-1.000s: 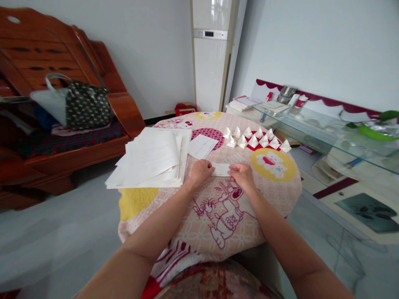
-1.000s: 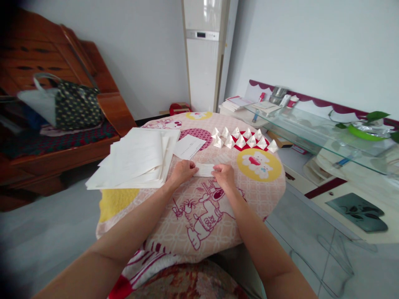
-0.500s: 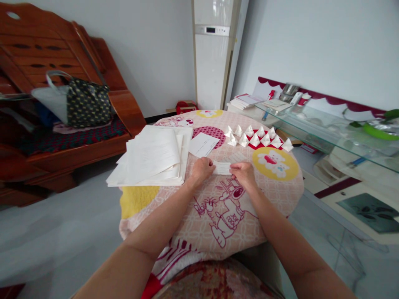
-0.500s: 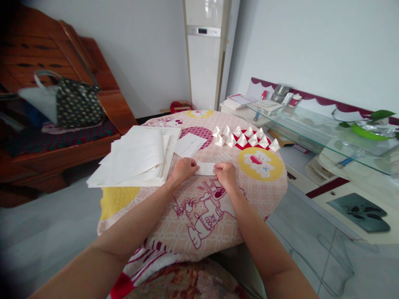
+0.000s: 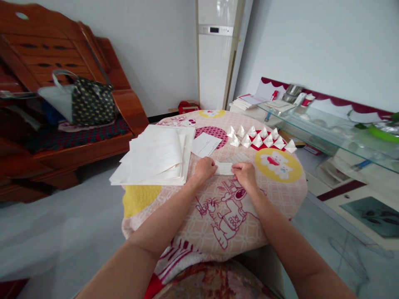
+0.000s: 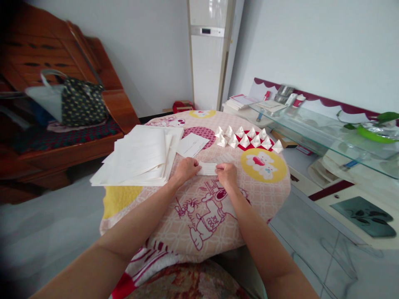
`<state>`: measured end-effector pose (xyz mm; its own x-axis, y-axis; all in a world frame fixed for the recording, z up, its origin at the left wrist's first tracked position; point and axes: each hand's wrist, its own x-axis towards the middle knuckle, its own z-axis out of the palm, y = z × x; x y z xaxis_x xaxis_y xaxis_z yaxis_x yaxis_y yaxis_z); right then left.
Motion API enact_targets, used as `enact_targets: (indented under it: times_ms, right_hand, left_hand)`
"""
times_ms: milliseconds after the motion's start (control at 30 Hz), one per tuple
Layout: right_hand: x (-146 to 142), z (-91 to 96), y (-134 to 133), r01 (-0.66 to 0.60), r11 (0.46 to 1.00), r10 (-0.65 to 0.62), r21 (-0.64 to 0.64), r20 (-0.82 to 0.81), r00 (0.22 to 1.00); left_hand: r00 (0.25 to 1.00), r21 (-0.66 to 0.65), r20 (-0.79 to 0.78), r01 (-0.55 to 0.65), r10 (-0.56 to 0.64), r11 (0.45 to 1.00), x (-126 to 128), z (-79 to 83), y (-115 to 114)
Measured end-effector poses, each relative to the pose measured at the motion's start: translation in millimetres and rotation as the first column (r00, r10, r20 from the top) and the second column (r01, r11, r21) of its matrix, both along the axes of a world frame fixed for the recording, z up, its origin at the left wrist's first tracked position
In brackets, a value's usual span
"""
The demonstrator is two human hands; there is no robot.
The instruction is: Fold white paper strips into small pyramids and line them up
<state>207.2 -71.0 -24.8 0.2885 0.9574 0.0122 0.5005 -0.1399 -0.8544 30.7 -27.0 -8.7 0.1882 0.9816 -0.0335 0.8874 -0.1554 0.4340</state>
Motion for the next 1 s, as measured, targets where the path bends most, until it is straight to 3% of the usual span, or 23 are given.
enact_targets:
  times_ms: [367,667,1000]
  right_hand:
    - [-0.6,-0.6,4.1,-0.011,1.000,0.012,-0.013,0.078,0.997]
    - [-0.7,2.9,6.8,-0.020,0.995,0.038,-0.094,0.186,0.982]
    - [-3.2,8.0,8.5,-0.066,0.992,0.108,-0.110,0.435,0.894]
  left_hand:
    - [1.000,-0.029,0.011,-0.013,0.013,0.999,0.7,2.4,-0.3]
    - [1.000,-0.050,0.004,-0.022,0.022,0.999,1.3,3.5,0.6]
    - [0.999,-0.033,0.007,-0.035,0.035,0.999,0.6,0.0,2.8]
